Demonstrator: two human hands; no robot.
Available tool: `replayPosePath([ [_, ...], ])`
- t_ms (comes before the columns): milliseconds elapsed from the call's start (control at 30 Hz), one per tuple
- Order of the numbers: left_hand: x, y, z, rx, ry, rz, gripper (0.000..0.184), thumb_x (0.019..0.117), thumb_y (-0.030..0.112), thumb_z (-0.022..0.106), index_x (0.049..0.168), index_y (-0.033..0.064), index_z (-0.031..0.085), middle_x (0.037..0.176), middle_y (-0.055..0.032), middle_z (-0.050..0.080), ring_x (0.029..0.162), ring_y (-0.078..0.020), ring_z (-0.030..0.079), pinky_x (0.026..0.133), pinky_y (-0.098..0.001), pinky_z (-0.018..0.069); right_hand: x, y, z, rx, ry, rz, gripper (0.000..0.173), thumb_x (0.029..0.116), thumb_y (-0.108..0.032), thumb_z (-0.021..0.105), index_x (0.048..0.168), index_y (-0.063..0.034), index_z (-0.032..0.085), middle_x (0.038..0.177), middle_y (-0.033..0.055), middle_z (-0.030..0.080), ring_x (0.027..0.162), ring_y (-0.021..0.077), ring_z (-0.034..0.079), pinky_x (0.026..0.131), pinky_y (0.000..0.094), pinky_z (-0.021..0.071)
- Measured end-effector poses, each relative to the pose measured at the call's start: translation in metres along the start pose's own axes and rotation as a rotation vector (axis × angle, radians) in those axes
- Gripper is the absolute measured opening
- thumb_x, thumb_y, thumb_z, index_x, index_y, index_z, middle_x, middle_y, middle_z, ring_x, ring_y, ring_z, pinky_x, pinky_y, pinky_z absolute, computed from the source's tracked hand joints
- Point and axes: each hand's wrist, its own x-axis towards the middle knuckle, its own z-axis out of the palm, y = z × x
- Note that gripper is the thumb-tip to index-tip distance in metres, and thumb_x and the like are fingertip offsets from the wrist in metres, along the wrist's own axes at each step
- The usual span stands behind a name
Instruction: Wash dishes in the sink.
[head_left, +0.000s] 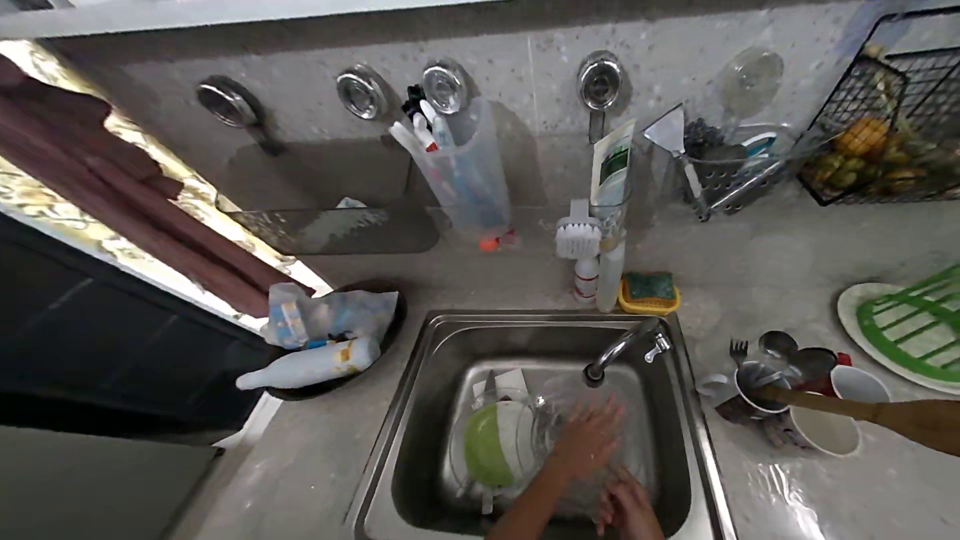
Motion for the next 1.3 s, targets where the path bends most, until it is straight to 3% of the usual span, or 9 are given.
replayPosePath([
  [233, 0.012, 0.001, 0.003, -0.019, 0.004, 0.1, 0.057, 0.1092, 0.043, 0.038, 0.162, 0.0216, 0.032, 0.171, -0.0063, 0.02, 0.159, -0.0307, 0.01, 0.126, -0.0583, 0.0019, 0.003, 0.003, -0.003, 0.027, -0.02, -0.014, 0.042, 0.0991, -0.011, 0.034, 0.139, 0.0017, 0.039, 0.06, -0.0059, 0.052, 0.051, 0.0108, 0.058, 0.055, 0.0326, 0.0583],
  [367, 0.018, -0.001, 0.004, -0.016, 0.083, -0.127, 0.067, 0.1078, 0.053, 0.033, 0.165, 0.0195, 0.023, 0.172, -0.0091, 0.014, 0.158, -0.0381, 0.003, 0.123, -0.0653, -0.0036, 0.005, 0.004, -0.002, -0.001, -0.054, -0.012, 0.05, 0.0999, -0.011, 0.034, 0.147, 0.0055, 0.034, 0.062, -0.0052, 0.053, 0.053, 0.0116, 0.06, 0.058, 0.0343, 0.0597],
  [467, 0.012, 0.008, 0.008, -0.076, 0.033, 0.205, 0.062, 0.1062, 0.046, 0.044, 0.161, 0.0191, 0.034, 0.17, -0.0059, 0.023, 0.158, -0.0331, 0.012, 0.125, -0.0625, 0.0036, 0.003, 0.002, -0.002, 0.005, -0.036, -0.016, 0.022, 0.1016, -0.015, 0.038, 0.113, -0.0029, 0.052, 0.064, -0.0036, 0.059, 0.055, 0.0125, 0.063, 0.06, 0.0343, 0.0609],
  [667, 0.023, -0.011, 0.018, -0.034, 0.201, -0.38, 0.068, 0.1058, 0.057, 0.035, 0.162, 0.0176, 0.033, 0.17, -0.0081, 0.024, 0.158, -0.0393, 0.006, 0.121, -0.0682, -0.0062, 0.007, 0.005, -0.005, -0.063, -0.015, -0.027, 0.055, 0.1017, -0.01, 0.034, 0.153, 0.008, 0.025, 0.065, -0.0017, 0.057, 0.058, 0.0157, 0.066, 0.063, 0.0402, 0.0631],
  [800, -0.01, -0.011, 0.009, -0.032, -0.089, -0.097, 0.072, 0.1049, 0.058, 0.039, 0.165, 0.0231, 0.021, 0.173, -0.004, 0.011, 0.159, -0.0347, 0.002, 0.12, -0.0709, -0.0028, 0.006, 0.003, -0.002, -0.036, 0.118, -0.081, 0.053, 0.1005, -0.006, 0.032, 0.15, 0.0097, 0.027, 0.065, -0.0004, 0.058, 0.056, 0.0162, 0.065, 0.061, 0.0415, 0.0634],
  [1000, -0.029, -0.017, -0.019, 0.075, -0.161, -0.379, 0.09, 0.1007, 0.066, 0.041, 0.165, 0.0084, 0.014, 0.172, -0.0143, 0.005, 0.157, -0.0429, -0.01, 0.118, -0.0691, -0.0158, 0.009, -0.001, 0.001, 0.002, 0.211, -0.131, 0.053, 0.1, -0.005, 0.032, 0.15, 0.0102, 0.025, 0.066, -0.0008, 0.058, 0.058, 0.0164, 0.067, 0.065, 0.0429, 0.0645],
  [1100, -0.031, 0.002, -0.018, -0.028, -0.307, -0.131, 0.064, 0.1099, 0.046, 0.035, 0.165, 0.0161, 0.022, 0.173, -0.0089, 0.008, 0.159, -0.0371, -0.004, 0.121, -0.0675, -0.0088, 0.01, 0.0, -0.001, 0.01, 0.202, -0.147, 0.052, 0.1016, -0.006, 0.032, 0.151, 0.0089, 0.026, 0.067, -0.0003, 0.058, 0.059, 0.0163, 0.067, 0.067, 0.0435, 0.0646],
  [1200, -0.017, -0.001, -0.016, 0.012, -0.249, -0.09, 0.055, 0.1117, 0.041, 0.03, 0.165, 0.0286, 0.023, 0.173, -0.0043, 0.012, 0.159, -0.0332, 0.002, 0.122, -0.0671, -0.007, 0.006, 0.004, -0.001, 0.03, 0.181, -0.137, 0.051, 0.102, -0.006, 0.032, 0.15, 0.0096, 0.026, 0.066, -0.0004, 0.058, 0.058, 0.0167, 0.067, 0.067, 0.0441, 0.0645],
  [1300, 0.002, 0.001, -0.007, 0.022, -0.08, -0.202, 0.067, 0.1093, 0.05, 0.033, 0.164, 0.012, 0.022, 0.172, -0.0078, 0.013, 0.159, -0.0367, -0.001, 0.122, -0.0671, -0.0061, 0.004, 0.005, 0.001, 0.034, 0.14, -0.13, 0.052, 0.1009, -0.006, 0.032, 0.15, 0.0104, 0.026, 0.065, -0.0016, 0.056, 0.058, 0.0165, 0.066, 0.067, 0.0446, 0.0646],
])
